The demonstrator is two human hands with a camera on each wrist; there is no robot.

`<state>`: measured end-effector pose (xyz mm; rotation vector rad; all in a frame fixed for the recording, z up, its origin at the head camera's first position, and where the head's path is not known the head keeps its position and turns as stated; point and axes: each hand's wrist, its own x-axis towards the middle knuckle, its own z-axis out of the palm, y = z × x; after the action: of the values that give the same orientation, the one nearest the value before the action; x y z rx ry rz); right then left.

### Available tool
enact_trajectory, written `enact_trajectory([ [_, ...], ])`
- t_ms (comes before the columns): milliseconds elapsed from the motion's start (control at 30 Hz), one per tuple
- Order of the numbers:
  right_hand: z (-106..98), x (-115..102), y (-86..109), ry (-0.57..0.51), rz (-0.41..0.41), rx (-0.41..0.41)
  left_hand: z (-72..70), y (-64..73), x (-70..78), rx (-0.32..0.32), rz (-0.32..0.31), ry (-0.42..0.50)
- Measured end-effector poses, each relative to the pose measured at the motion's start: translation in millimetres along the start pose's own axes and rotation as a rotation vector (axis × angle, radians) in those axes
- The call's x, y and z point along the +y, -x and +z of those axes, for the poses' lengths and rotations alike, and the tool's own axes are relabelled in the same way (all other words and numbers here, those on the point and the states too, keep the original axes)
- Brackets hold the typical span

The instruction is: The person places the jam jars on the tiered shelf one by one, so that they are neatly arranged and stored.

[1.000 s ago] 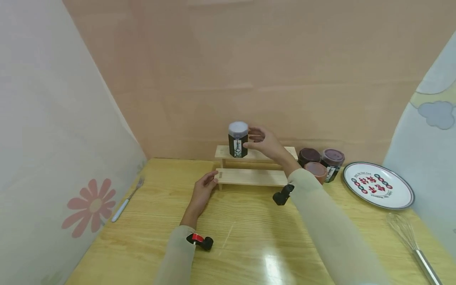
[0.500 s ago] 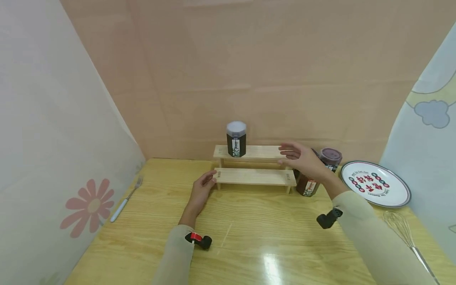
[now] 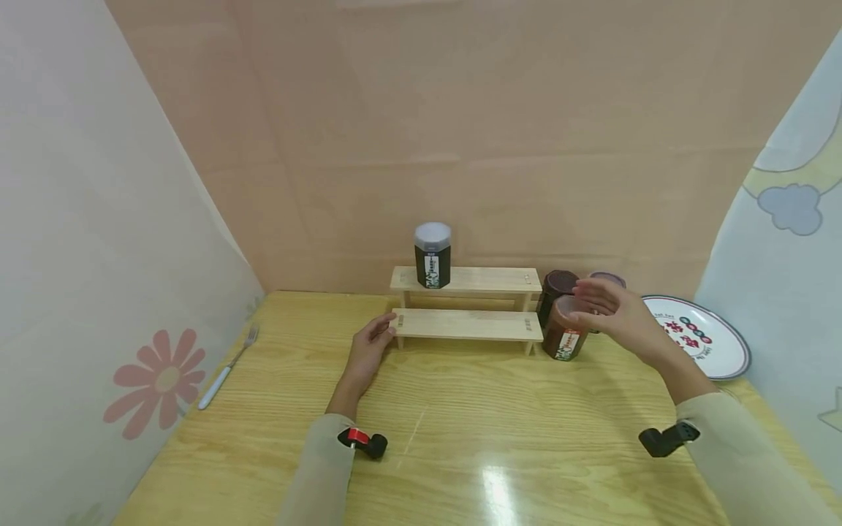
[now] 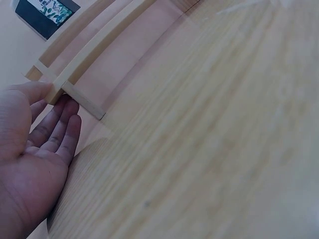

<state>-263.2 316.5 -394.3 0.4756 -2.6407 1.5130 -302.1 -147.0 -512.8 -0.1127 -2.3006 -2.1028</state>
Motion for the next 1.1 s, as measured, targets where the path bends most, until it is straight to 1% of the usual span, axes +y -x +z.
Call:
enact_trajectory([
  [100, -1.7, 6.7, 4.5, 0.035, 0.020, 0.030, -1.4, 1.0, 0.1, -0.003, -0.002, 0.011],
  [200, -1.2, 13.8, 7.3, 0.044, 0.040, 0.044, -2.0, 1.9, -0.1, -0.004, -0.004, 0.012],
  [333, 2.3, 27.3, 8.5, 0.027, 0.047, 0.044, -1.7, 2.0, -0.2, -0.001, -0.005, 0.011],
  [433, 6.2, 36.9, 8.6, 0.022, 0.070, 0.046, -0.2, 1.4, -0.5, 0.003, -0.005, 0.014],
  [567, 13.4, 46.0, 7.6, 0.016, 0.098, 0.065, 1.2, 0.9, -0.7, 0.003, -0.008, 0.014],
  [667, 19.2, 52.3, 5.3, 0.006, 0.089, 0.087, 1.5, 1.5, 0.4, 0.003, -0.012, 0.017],
  [767, 22.8, 55.3, 5.3, -0.008, 0.088, 0.105, 2.1, 1.8, 2.0, 0.004, -0.008, 0.019],
  [967, 30.1, 57.9, 6.2, -0.079, 0.073, 0.142, 1.5, 0.5, 1.8, 0.003, -0.012, 0.015],
  [1100, 35.7, 56.9, 6.0, -0.088, 0.071, 0.172, 0.8, -0.4, 0.5, 0.007, -0.007, 0.011],
])
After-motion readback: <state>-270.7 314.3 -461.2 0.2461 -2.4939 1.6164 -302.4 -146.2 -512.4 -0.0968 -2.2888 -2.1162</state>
